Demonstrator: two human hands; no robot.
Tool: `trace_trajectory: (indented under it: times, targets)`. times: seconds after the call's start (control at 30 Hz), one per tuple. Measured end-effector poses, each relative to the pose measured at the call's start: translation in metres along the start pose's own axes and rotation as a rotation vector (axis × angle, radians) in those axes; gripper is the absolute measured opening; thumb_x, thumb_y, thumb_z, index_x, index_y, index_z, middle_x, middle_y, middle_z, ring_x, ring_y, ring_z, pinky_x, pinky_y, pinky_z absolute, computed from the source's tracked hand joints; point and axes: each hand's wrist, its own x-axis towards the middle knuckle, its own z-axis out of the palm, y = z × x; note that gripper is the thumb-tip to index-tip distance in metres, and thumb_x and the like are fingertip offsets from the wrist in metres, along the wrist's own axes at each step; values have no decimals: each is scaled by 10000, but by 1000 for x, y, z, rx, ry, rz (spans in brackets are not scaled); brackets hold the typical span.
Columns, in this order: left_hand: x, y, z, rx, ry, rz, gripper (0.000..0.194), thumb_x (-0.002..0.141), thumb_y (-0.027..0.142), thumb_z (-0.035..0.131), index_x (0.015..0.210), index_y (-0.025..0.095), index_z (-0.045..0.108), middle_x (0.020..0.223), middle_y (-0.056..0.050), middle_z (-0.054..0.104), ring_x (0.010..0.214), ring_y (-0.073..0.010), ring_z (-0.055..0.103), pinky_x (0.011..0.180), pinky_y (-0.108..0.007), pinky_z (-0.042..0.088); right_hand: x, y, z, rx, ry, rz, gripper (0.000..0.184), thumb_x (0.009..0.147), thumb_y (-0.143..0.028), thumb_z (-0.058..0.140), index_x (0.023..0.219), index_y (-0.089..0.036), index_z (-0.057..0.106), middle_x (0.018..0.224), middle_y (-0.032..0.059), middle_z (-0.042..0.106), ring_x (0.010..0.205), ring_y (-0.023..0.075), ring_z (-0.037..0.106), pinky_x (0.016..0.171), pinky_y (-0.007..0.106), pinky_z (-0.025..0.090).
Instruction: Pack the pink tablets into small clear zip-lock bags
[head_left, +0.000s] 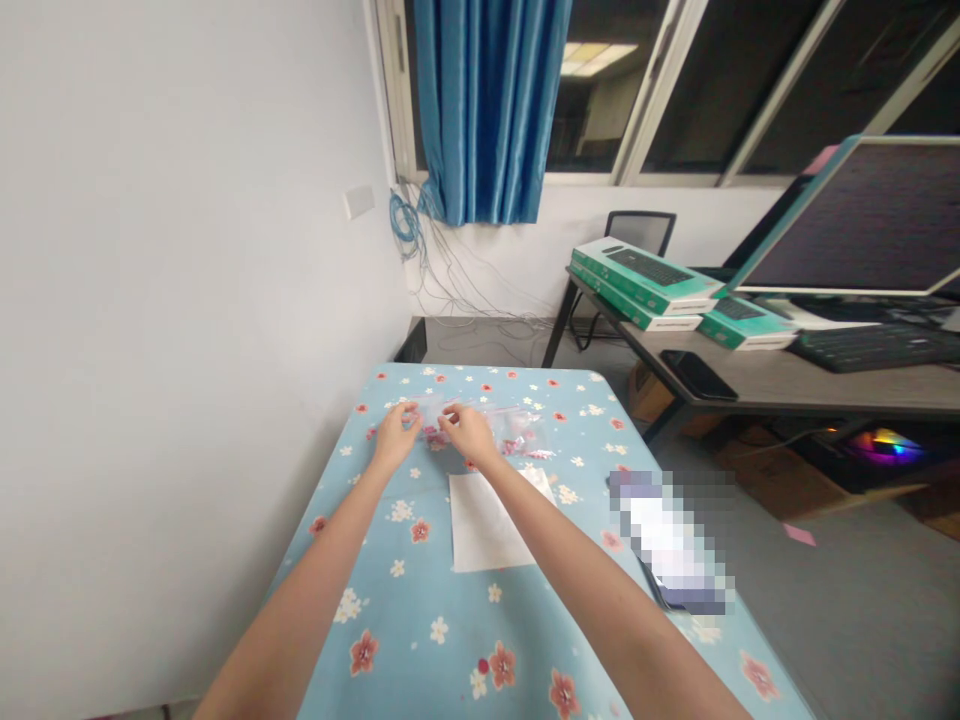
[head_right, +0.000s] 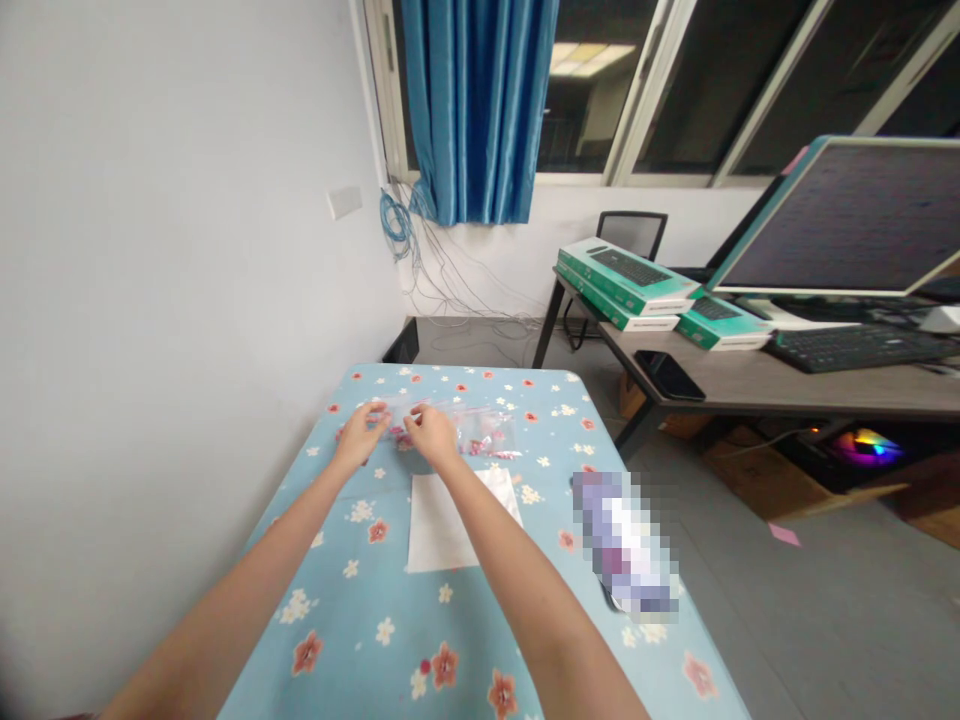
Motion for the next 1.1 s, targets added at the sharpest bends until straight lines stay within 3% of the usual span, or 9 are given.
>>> trace_trajectory:
  times: [0.1, 0.2, 0.3, 0.4, 0.57, 0.7, 0.8, 0.93, 1.1]
  targets:
    - [-5, 1, -1, 108, -11, 14, 275, 609, 151, 706, 870, 220, 654, 1083, -70, 629, 1125, -305, 508, 1022, -504, 306, -9, 1, -3, -38, 2, -9, 308, 783, -224, 583, 1078, -161, 642, 910, 73, 691, 857, 219, 625, 767, 300, 425]
    - [-16, 6, -2, 151, 1, 47, 307, 631, 161, 695, 927, 235, 664, 1215, -80, 569, 1232, -341, 406, 1067, -552, 196, -28, 5, -11, -18, 9, -44, 329, 799, -238, 568, 1121, -188, 614, 912, 39, 676, 768, 173, 614, 739, 278, 431]
    - [-34, 18, -1, 93, 16, 118, 258, 714, 215, 630, 972, 215, 642, 1190, -87, 570, 1192, -288, 454, 1046, -479, 281, -57, 15, -22, 199, 27, -87, 224, 823, -278, 536, 1008, -195, 633, 802, 8, 649, 613, 130, 557, 640, 255, 428]
    - [-66, 33, 6, 24, -17, 128, 208, 784, 306, 565, 950, 193, 618, 1013, -70, 634, 953, -211, 588, 891, -368, 435, -93, 27, -31, 451, 41, -73, 207, 792, -334, 580, 919, -179, 632, 773, 12, 617, 585, 122, 511, 566, 243, 395]
    - [-134, 60, 23, -473, -344, -69, 245, 747, 403, 624, 792, 166, 582, 640, 13, 562, 633, -125, 539, 652, -243, 428, -158, 38, -41, 759, -66, 44, 247, 740, -414, 667, 795, -181, 606, 669, -15, 557, 553, 109, 457, 533, 233, 353]
    - [-171, 65, 23, -588, -554, -173, 287, 739, 423, 649, 727, 157, 542, 575, 39, 490, 552, -88, 445, 569, -210, 349, -192, 39, -49, 876, -271, 63, 284, 755, -415, 677, 685, -167, 558, 627, -11, 557, 566, 106, 462, 563, 236, 335]
    - [-184, 61, 20, -639, -610, -213, 302, 736, 419, 650, 696, 163, 498, 575, 46, 461, 538, -81, 418, 544, -205, 323, -201, 41, -52, 942, -389, 35, 285, 741, -384, 706, 665, -165, 540, 653, 2, 575, 640, 126, 503, 607, 245, 340]
    - [-190, 58, 20, -521, -705, -164, 288, 756, 415, 615, 692, 175, 470, 585, 38, 466, 538, -99, 447, 532, -219, 333, -201, 45, -52, 1002, -432, -15, 303, 738, -382, 712, 642, -168, 519, 660, -2, 563, 660, 127, 488, 634, 251, 337]
    - [-198, 61, 27, -15, -546, 90, 195, 870, 304, 449, 720, 188, 492, 631, 15, 517, 597, -123, 476, 586, -241, 333, -202, 49, -52, 964, -416, -15, 330, 733, -412, 709, 643, -169, 506, 666, -6, 546, 658, 127, 470, 635, 251, 330]
